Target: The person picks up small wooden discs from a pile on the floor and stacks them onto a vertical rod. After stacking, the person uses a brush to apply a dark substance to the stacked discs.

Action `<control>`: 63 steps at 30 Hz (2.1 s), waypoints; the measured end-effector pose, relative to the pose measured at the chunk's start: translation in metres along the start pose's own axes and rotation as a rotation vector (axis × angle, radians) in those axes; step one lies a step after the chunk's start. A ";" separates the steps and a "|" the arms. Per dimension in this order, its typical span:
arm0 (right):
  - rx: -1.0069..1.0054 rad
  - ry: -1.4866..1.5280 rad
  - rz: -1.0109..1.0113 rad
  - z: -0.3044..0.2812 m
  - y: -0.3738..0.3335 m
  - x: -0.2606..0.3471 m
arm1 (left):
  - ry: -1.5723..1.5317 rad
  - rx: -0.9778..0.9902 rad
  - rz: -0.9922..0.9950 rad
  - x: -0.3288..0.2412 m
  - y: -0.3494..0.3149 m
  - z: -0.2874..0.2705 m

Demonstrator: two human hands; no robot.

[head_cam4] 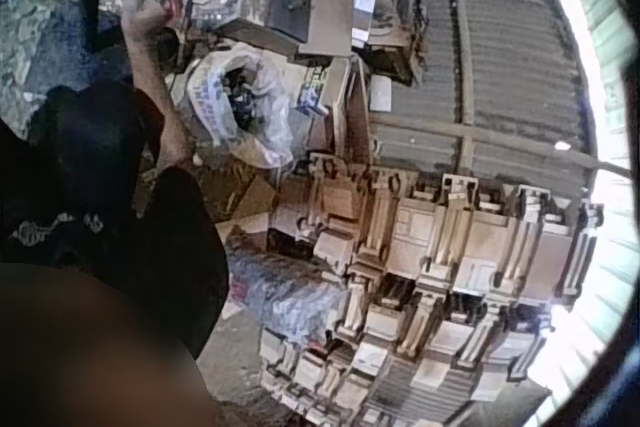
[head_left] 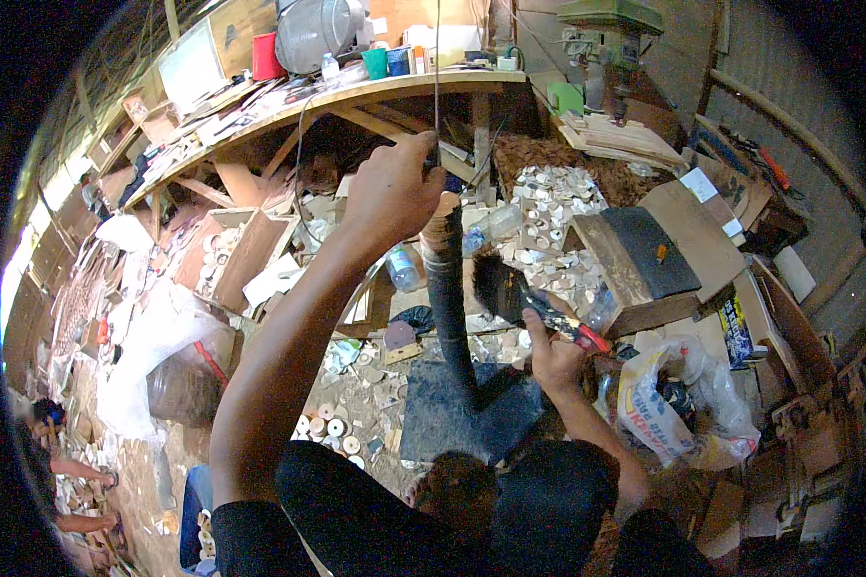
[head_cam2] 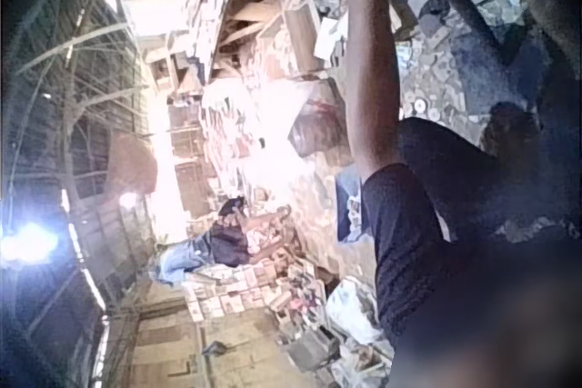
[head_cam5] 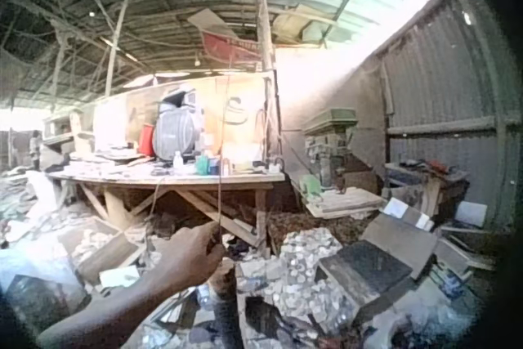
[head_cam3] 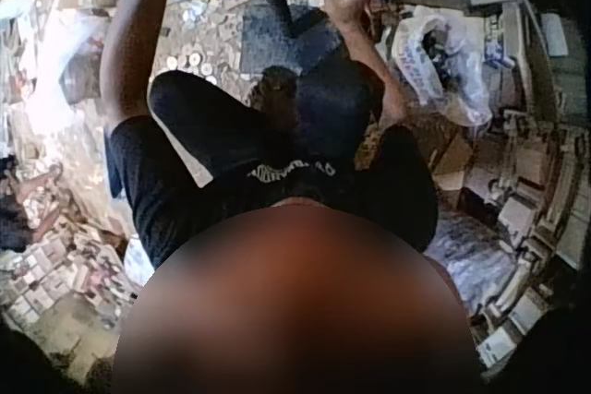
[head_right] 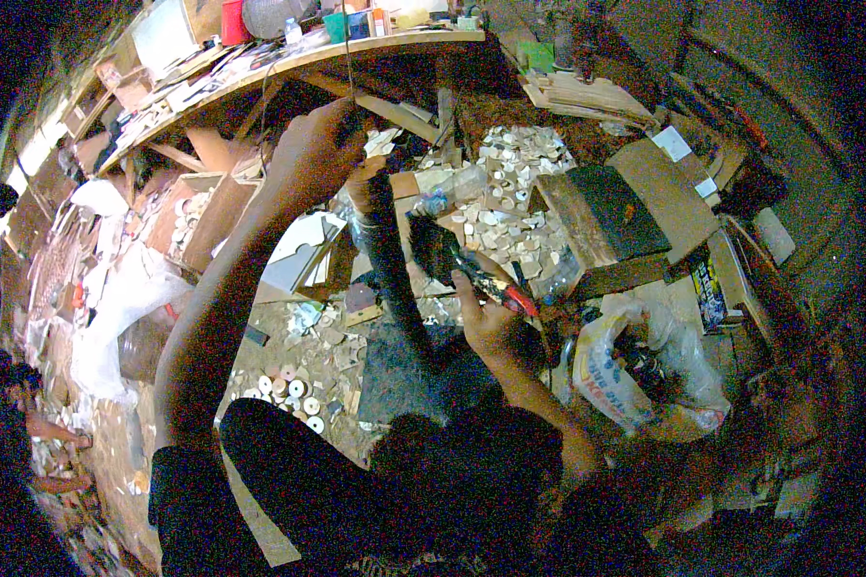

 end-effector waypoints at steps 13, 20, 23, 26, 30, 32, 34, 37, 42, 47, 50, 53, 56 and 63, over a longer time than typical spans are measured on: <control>0.049 -0.112 -0.174 0.006 0.006 0.010 | 0.042 -0.056 0.066 0.002 0.006 0.012; 0.025 -0.149 -0.362 0.014 0.000 0.004 | 0.031 -0.044 0.043 0.009 0.009 0.016; 0.064 -0.096 -0.270 0.022 -0.001 0.004 | 0.031 -0.006 -0.004 0.014 0.004 0.014; -0.033 -0.121 -0.442 0.017 0.013 0.019 | 0.002 -0.019 0.008 0.016 0.004 0.012; -0.031 -0.061 -0.411 0.017 0.020 0.024 | -0.022 -0.067 0.044 0.017 0.004 0.008; 0.027 -0.122 -0.508 0.023 0.006 0.027 | -0.062 -0.046 -0.005 0.019 0.003 0.007; 0.040 -0.237 -0.587 0.027 -0.007 0.031 | -0.054 -0.032 -0.021 0.019 0.001 0.007; 0.019 -0.192 -0.445 0.026 -0.001 0.036 | 0.000 -0.027 -0.018 0.017 0.001 0.007; -0.083 -0.218 -0.473 0.019 0.019 0.047 | -0.007 -0.093 0.007 0.015 0.004 0.003; 0.061 -0.260 -0.428 0.019 -0.004 0.018 | -0.181 -0.047 -0.021 0.015 0.002 -0.001; 0.082 -0.286 -0.374 0.017 -0.009 0.008 | -0.156 0.038 0.022 0.015 0.002 -0.006; 0.063 -0.276 -0.299 0.010 -0.003 0.017 | -0.214 0.044 0.018 0.017 0.000 -0.010; 0.019 -0.248 -0.310 0.000 0.001 0.037 | -0.168 0.050 -0.012 0.017 -0.003 -0.009; 0.065 -0.200 -0.439 0.010 -0.006 0.026 | -0.108 0.021 -0.048 0.014 -0.002 0.002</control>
Point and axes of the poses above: each hand's wrist, its own y-axis towards the middle knuckle, its own z-axis out of the palm, x = y × z, the point moved 4 cm from there along y, towards the middle knuckle, and after that the axes turned 14 degrees about z, right-handed, at the moved point
